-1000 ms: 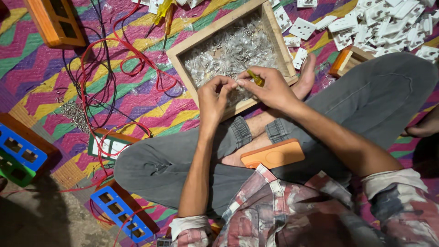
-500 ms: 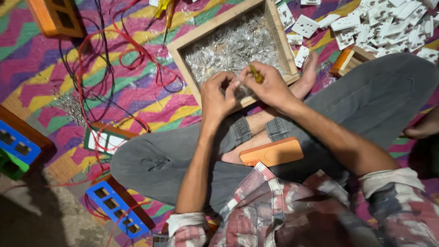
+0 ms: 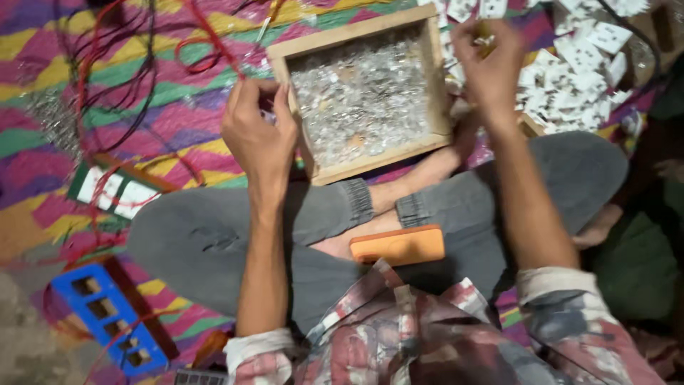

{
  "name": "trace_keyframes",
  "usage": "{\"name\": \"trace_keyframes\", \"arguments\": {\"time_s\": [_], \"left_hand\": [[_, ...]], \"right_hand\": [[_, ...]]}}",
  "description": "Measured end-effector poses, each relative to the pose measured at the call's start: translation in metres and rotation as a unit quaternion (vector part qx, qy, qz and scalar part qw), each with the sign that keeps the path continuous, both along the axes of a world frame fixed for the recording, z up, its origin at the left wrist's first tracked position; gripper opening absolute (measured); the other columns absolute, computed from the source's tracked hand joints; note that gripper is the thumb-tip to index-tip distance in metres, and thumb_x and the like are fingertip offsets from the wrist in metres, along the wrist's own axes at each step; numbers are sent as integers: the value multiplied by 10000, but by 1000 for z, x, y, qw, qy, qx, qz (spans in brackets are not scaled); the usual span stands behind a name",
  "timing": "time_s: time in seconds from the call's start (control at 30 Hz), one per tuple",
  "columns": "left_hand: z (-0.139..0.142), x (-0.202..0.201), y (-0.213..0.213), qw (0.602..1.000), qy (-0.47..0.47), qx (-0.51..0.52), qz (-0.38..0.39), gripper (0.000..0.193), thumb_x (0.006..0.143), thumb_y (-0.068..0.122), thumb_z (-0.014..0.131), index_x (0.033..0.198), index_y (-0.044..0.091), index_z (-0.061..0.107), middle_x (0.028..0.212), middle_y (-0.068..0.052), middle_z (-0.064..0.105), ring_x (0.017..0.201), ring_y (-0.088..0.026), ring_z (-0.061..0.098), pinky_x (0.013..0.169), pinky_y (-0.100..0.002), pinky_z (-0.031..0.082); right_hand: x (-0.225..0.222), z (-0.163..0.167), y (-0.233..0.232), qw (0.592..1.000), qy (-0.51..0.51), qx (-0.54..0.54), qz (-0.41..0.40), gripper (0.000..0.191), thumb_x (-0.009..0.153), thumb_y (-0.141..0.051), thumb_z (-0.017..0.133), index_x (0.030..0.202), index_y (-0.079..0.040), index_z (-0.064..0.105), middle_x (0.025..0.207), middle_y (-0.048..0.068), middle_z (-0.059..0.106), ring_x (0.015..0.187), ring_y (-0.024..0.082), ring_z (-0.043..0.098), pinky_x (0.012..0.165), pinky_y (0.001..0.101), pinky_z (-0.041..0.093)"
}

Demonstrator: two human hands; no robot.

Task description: The person sits cross-legged on the floor with a wooden tray of small metal fasteners on their lap. They pick fasteners one at a time from the tray, occasionally using a small screwdriver-like tool to help lift them, and place the selected pieces aside while other hands sort colorful plastic switch plates nearby.

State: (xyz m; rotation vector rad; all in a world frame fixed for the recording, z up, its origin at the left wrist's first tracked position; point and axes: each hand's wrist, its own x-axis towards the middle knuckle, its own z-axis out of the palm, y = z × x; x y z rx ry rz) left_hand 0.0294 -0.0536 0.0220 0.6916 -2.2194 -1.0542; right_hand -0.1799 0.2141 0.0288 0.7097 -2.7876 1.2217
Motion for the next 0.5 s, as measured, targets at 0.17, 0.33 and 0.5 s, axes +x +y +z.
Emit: {"name": "trace_keyframes", "arguments": {"time_s": [0.17, 0.33, 0.5], "left_hand": [[-5, 5, -17, 991, -103, -44, 67, 121, 861, 43, 767, 923, 25, 665, 906, -149, 670, 838, -372, 661, 732, -486, 485], [-22, 2, -20, 981, -158, -67, 85, 203, 884, 58, 751, 1062, -4, 675, 968, -177, 688, 886, -375, 679, 779, -489, 503], [-27, -8, -9, 991, -130, -3, 39, 362, 863, 160, 800, 1130, -36, 655, 1001, -222, 698, 911, -404, 683, 776, -485, 516]], "right_hand": [[-64, -23, -15, 970, 151, 185, 46, 163, 1010, -129, 813, 1018, 5, 719, 896, 178, 718, 821, 379, 703, 732, 454, 516], [-58, -40, -37, 946, 217, 240, 36, 221, 855, -33, 786, 1076, -22, 779, 991, 245, 695, 900, 430, 655, 769, 511, 501], [-47, -37, -39, 955, 183, 233, 6, 272, 820, -52, 800, 1083, -11, 742, 976, 223, 727, 894, 422, 686, 777, 496, 528]]}}
